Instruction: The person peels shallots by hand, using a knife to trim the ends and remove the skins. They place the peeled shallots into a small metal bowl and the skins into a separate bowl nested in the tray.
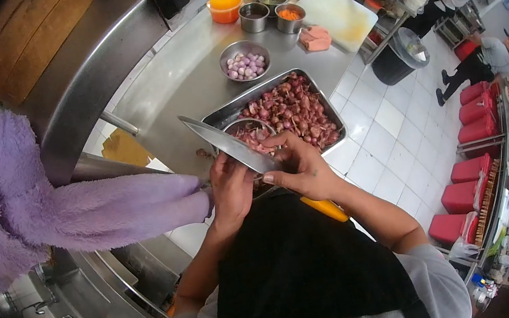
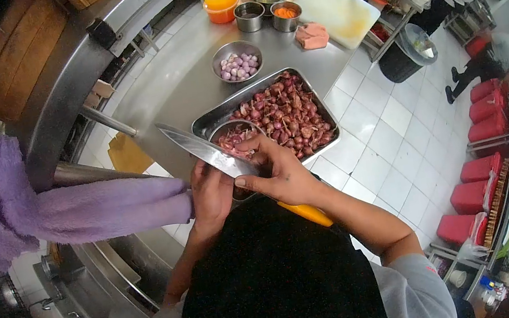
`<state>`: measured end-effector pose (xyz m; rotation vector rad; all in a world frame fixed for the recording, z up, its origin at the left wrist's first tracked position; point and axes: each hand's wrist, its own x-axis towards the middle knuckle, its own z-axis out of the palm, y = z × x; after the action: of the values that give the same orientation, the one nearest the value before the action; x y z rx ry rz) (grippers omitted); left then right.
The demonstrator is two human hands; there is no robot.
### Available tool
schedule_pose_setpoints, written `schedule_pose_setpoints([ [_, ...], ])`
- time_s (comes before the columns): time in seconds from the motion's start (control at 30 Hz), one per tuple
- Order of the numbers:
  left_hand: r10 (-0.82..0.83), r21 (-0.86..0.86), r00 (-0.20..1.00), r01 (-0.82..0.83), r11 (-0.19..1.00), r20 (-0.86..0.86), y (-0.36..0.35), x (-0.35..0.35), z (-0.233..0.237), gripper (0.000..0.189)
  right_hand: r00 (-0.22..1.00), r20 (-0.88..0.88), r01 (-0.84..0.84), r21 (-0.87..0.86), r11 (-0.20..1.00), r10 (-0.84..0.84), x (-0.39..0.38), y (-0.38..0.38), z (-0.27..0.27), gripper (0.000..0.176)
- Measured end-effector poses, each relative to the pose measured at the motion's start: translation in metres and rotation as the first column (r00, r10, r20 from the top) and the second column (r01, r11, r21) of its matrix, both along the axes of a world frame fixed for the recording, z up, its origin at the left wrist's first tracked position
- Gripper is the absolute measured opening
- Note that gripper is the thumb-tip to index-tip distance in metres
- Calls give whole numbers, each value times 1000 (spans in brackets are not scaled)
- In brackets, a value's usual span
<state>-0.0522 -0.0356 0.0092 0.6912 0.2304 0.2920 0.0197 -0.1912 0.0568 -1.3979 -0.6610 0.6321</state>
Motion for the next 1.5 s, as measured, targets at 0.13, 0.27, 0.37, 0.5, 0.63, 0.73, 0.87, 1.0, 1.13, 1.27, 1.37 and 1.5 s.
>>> schedule_pose_setpoints([
  [0.13,1,71,999,-3,997,39,-7,0,3,29,999,-36,8,32,999,-7,2,4,1,42],
  [0.27,9,41,998,-12,999,69,-12,1,5,30,997,62,36,108,993,-43,8,8,-17,38],
  [0.37,-23,73,1000,22,997,11,-8,5,7,29,984,-177,17,166,986,12,11,6,-15,31],
  [0.5,-180,-97,981,186,978,72,6,10,-5,26,773,-617,-54,166,985,146,21,1,-13,23],
  [0.63,-219,-118,975,223,968,39,6,10,7,26,688,-698,-28,249,968,199,21,1,-16,20],
  [0.73,-147,39,986,150,988,-77,2,12,9,26,713,-685,-4,210,978,150,19,1,-12,20],
  [0.87,-180,-11,984,180,984,-8,17,7,-7,27,720,-692,78,147,986,46,27,-1,-14,21],
  [1.0,-162,21,987,162,987,-10,24,4,-5,36,784,-617,78,-5,997,-65,27,3,-18,25],
  [1.13,-44,109,995,53,993,-85,28,6,-24,36,808,-572,133,-55,990,-140,18,6,-38,24],
  [1.27,-44,116,997,51,992,-65,35,5,-29,35,850,-517,127,12,992,-103,17,4,-63,17],
  [1.37,-84,25,993,86,996,-82,35,5,-21,34,841,-538,86,12,996,-66,18,2,-48,20],
  [1.5,-90,57,995,93,994,-42,33,8,-18,30,847,-523,103,-9,995,-93,15,1,-33,32],
])
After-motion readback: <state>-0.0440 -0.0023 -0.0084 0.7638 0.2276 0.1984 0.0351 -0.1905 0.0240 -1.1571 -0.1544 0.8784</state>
